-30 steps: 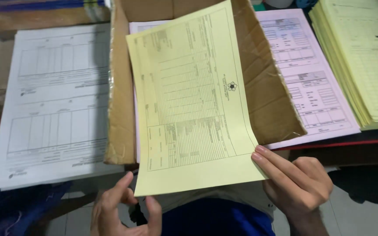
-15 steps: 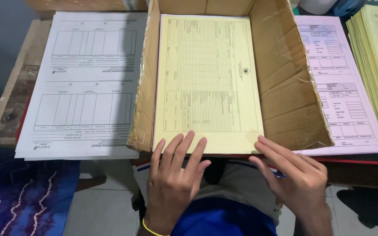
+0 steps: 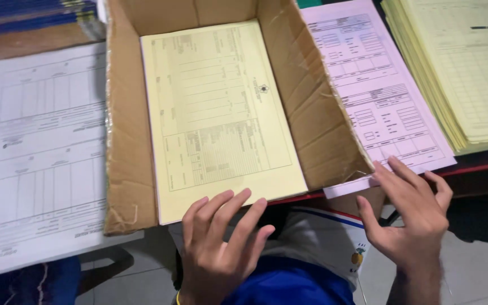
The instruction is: Sorting and collating various paper forms into a cardboard box
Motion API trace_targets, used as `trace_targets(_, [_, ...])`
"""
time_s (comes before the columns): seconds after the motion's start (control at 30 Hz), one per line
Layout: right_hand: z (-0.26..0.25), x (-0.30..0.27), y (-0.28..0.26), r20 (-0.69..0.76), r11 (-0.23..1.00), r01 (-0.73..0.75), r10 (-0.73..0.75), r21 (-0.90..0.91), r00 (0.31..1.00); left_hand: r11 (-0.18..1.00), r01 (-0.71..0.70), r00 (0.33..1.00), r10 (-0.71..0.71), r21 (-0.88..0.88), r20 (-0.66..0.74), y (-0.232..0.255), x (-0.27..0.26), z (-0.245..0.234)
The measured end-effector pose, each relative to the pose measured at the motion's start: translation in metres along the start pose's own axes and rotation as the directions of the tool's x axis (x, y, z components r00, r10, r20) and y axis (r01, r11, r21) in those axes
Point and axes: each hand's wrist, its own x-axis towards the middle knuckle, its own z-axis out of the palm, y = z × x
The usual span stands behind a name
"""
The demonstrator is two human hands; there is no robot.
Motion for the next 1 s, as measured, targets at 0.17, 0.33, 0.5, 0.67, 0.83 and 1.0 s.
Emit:
trace_targets(0.17, [-0.004,-0.014,0.005,-0.100,0.999,-0.018,0.014,-0.035,0.995,0.970,-0.145,0.989,0.143,-0.194,-0.021,0.020,0.018,0.012])
trace_targets(0.33, [0.002,-0.017,-0.001,-0.416,0.905,-0.318,0.415,0.284,0.809,0.937,-0.284,0.958,0.271,-0.202,-0.091,0.041,0.048,0.020])
trace_targets(0.5, [0.003,-0.010,-0.010,-0.417,0.875,-0.359,0.473,0.325,0.777,0.918,-0.348,0.936,0.331,-0.188,-0.117,0.060,0.082,0.021])
trace_targets(0.67, [0.011,-0.013,-0.022,-0.490,0.935,-0.283,0.354,0.216,0.796,0.917,-0.385,0.922,0.376,-0.105,-0.091,0.069,0.103,0.033])
trace_targets(0.83, [0.014,-0.014,-0.032,-0.499,0.905,-0.348,0.426,0.245,0.755,0.832,-0.480,0.859,0.382,-0.278,-0.340,0.063,0.116,0.010])
trace_targets(1.0, [0.010,-0.015,-0.021,-0.484,0.937,-0.282,0.349,0.209,0.802,0.954,-0.280,0.883,0.213,-0.106,-0.417,0.055,0.090,-0.005])
